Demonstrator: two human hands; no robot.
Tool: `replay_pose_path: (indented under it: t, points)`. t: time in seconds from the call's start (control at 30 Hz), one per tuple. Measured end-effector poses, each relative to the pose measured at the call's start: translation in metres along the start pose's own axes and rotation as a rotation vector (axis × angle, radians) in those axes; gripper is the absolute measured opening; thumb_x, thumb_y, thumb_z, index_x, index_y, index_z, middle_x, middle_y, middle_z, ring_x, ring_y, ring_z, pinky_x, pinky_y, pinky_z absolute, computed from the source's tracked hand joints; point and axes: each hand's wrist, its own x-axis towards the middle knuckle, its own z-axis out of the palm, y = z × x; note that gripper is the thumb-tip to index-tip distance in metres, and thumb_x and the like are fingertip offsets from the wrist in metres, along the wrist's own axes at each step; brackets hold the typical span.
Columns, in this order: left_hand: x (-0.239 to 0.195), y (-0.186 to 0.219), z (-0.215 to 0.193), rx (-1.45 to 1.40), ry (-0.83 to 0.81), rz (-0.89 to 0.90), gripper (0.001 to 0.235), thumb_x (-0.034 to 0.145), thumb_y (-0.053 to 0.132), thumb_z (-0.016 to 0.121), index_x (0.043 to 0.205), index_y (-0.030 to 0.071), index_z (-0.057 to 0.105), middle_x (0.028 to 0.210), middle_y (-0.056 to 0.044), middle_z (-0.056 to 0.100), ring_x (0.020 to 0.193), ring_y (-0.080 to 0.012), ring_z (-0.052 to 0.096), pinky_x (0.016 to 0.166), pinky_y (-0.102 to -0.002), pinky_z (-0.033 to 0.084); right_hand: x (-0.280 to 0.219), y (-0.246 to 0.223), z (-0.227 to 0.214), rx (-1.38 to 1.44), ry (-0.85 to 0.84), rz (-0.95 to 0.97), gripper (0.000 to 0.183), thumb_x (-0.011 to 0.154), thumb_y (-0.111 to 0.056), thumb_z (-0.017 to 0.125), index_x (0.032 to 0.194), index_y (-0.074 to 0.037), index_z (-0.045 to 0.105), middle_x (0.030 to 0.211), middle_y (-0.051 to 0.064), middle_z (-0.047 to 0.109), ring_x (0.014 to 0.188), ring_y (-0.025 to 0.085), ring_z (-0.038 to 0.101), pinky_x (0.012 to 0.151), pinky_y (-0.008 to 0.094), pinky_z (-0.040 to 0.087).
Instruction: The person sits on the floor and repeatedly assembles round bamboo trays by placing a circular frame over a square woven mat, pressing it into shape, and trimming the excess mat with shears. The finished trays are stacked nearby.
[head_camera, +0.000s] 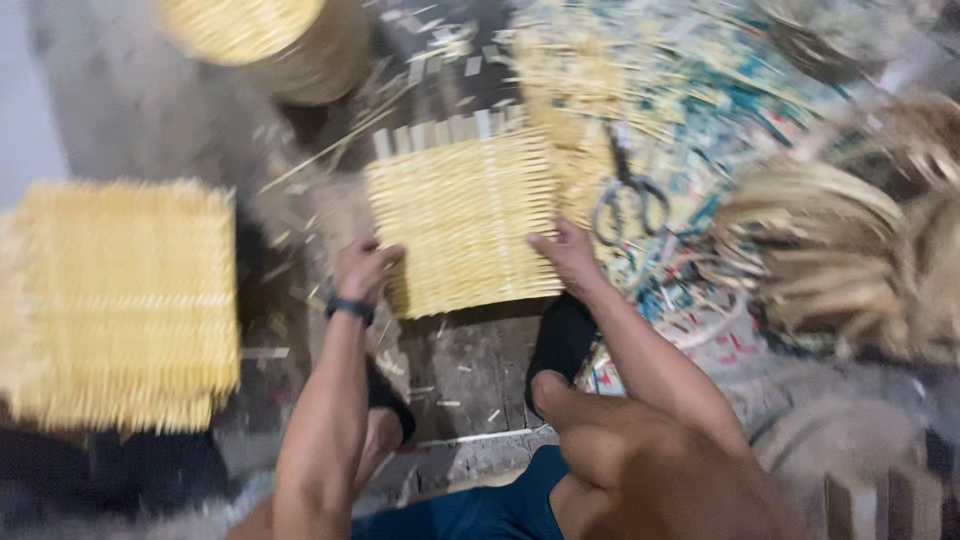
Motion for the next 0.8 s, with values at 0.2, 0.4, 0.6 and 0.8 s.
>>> replay_pose_path:
  t: [0.2, 0.4, 0.6, 0.8]
  points:
    - [0.003, -0.006, -0.002, -0.042, 0.028, 0.139, 0.045, 0.073, 0.014, 0.089, 0.111, -0.003, 0.07, 0.094, -0.006, 0.069, 0.08, -0.0154, 0.063, 0.069, -0.031, 0.051, 0.02, -0.023, -0.103, -0.221, 0.454, -0.425, 0.022, 0.095, -0.012, 0.076, 0.112, -0.001, 0.068, 0.095, 0.002, 0.068, 0.083, 0.009, 0.063, 0.075, 0.025, 0.054]
    - [0.022, -0.022, 0.001, -0.291, -0.028, 0.137, 0.036, 0.075, 0.002, 0.086, 0.104, 0.004, 0.065, 0.091, -0.003, 0.068, 0.077, -0.0133, 0.064, 0.068, -0.026, 0.051, -0.041, -0.119, -0.271, -1.481, 0.894, -0.501, 0.06, 0.087, -0.026, 0.079, 0.13, 0.01, 0.058, 0.131, 0.031, 0.062, 0.122, 0.047, 0.055, 0.105, 0.052, 0.04]
    - [0.02, -0.022, 0.003, -0.326, -0.046, 0.142, 0.034, 0.075, 0.001, 0.085, 0.102, 0.004, 0.064, 0.091, -0.003, 0.069, 0.075, -0.0122, 0.065, 0.067, -0.026, 0.054, -0.023, -0.159, -0.311, -1.304, 0.312, 0.409, 0.066, 0.079, -0.055, 0.079, 0.128, -0.012, 0.068, 0.113, 0.018, 0.076, 0.098, 0.038, 0.073, 0.093, 0.053, 0.056]
    - [0.016, -0.022, -0.002, -0.284, -0.047, 0.1, 0.034, 0.078, 0.006, 0.087, 0.105, 0.001, 0.066, 0.091, -0.005, 0.07, 0.077, -0.0131, 0.066, 0.069, -0.026, 0.053, -0.037, -0.208, -0.264, -1.387, 0.442, -0.152, 0.047, 0.087, -0.055, 0.085, 0.099, -0.01, 0.078, 0.089, 0.017, 0.073, 0.082, 0.034, 0.069, 0.079, 0.047, 0.054]
